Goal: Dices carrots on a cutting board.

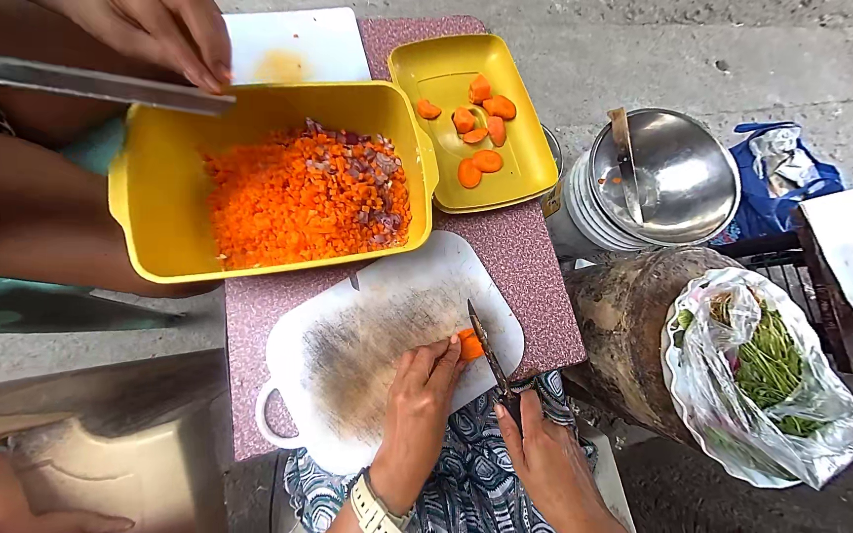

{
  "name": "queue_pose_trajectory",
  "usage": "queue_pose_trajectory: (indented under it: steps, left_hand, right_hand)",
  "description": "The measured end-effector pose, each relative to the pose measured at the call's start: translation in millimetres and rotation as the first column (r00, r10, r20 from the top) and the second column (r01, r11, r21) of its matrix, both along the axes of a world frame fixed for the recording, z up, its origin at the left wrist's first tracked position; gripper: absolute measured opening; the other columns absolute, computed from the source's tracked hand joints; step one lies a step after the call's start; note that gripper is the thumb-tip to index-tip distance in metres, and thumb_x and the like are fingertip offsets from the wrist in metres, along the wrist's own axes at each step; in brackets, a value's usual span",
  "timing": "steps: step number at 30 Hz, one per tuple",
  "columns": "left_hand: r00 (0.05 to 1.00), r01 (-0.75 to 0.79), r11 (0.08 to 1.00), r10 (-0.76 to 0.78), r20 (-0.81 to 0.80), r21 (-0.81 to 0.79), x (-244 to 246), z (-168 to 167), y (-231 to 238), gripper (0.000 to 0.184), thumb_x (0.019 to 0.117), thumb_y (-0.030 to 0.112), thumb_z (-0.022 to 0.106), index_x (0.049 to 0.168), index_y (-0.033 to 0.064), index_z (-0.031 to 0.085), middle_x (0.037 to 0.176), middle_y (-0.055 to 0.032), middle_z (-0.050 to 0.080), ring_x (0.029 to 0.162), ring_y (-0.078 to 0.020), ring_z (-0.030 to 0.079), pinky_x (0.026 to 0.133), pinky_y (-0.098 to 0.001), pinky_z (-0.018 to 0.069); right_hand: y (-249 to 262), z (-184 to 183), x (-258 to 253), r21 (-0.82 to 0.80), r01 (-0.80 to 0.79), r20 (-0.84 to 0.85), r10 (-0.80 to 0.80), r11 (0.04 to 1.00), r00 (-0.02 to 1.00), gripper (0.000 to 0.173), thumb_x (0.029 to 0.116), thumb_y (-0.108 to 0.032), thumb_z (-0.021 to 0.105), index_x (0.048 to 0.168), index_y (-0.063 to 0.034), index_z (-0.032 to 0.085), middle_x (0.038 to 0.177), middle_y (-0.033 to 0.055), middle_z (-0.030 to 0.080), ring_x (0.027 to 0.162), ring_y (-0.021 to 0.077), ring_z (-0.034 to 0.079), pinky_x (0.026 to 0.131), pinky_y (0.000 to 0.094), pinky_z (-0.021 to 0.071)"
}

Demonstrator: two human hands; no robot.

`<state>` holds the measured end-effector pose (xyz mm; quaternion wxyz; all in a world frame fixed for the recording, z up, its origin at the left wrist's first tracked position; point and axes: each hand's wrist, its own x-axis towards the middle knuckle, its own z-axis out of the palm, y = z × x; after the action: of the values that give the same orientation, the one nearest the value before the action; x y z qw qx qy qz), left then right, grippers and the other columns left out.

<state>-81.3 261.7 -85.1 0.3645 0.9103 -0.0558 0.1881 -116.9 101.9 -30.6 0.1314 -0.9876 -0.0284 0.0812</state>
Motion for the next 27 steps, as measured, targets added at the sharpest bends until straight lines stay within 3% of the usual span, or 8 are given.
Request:
queue_pose_trajectory:
  steps: [5, 12, 22, 27]
  left_hand:
    - [1.0, 0.014, 1.0, -0.014, -0.003, 0.001, 0.0, -1.0, 0.0, 0.022, 0.0979, 0.02, 0.068, 0.111, 0.0068, 0.079, 0.105, -0.0094, 0.074, 0.098, -0.0204, 0.067, 0.089, -0.0238, 0.0517]
    - [1.0, -0.006, 1.0, 0.006, -0.021, -0.02, -1.9, 0.2, -0.4, 0.02, 0.0961, 0.017, 0.069, 0.111, 0.0077, 0.079, 0.103, -0.0124, 0.07, 0.094, -0.0196, 0.066, 0.086, -0.022, 0.0519]
    - [1.0, -0.001, 1.0, 0.001, -0.027, 0.003, -1.7, 0.8, -1.2, 0.02, 0.0968, 0.018, 0.069, 0.11, 0.0073, 0.079, 0.099, -0.01, 0.071, 0.091, -0.0188, 0.065, 0.082, -0.0221, 0.051]
    - [1.0, -0.015, 1.0, 0.015, -0.018, 0.009, -1.4, 2.0, -1.7, 0.02, 0.0972, 0.018, 0.068, 0.11, 0.0072, 0.08, 0.099, -0.0102, 0.072, 0.092, -0.0197, 0.066, 0.082, -0.0229, 0.052]
  right_hand:
    - [5.0, -0.9, 10.4, -0.037, -0.011, -0.062, 0.008, 0.999, 0.998, 0.042, 0.1035, -0.034, 0.048, 0.101, 0.0053, 0.062, 0.052, 0.0082, 0.055, 0.047, 0.028, 0.064, 0.043, 0.0406, 0.0502]
    - [-2.4, -1.0, 7.2, -0.017, -0.036, 0.099, 0.038, 0.999, 0.994, 0.045, 0.1027, -0.037, 0.047, 0.098, 0.0049, 0.064, 0.05, 0.0063, 0.053, 0.041, 0.024, 0.059, 0.038, 0.0378, 0.0465]
    - [9.5, -2.0, 1.2, -0.118, -0.035, 0.021, 0.038, 0.992, 0.999, 0.041, 0.102, -0.033, 0.05, 0.097, 0.0052, 0.063, 0.051, 0.0086, 0.054, 0.042, 0.0268, 0.061, 0.039, 0.0387, 0.0474]
    - [3.1, -4.1, 12.2, 0.02, -0.048, 0.002, 0.047, 0.999, 0.999, 0.044, 0.103, -0.035, 0.047, 0.101, 0.0053, 0.064, 0.05, 0.0049, 0.052, 0.043, 0.0233, 0.06, 0.041, 0.0371, 0.0478]
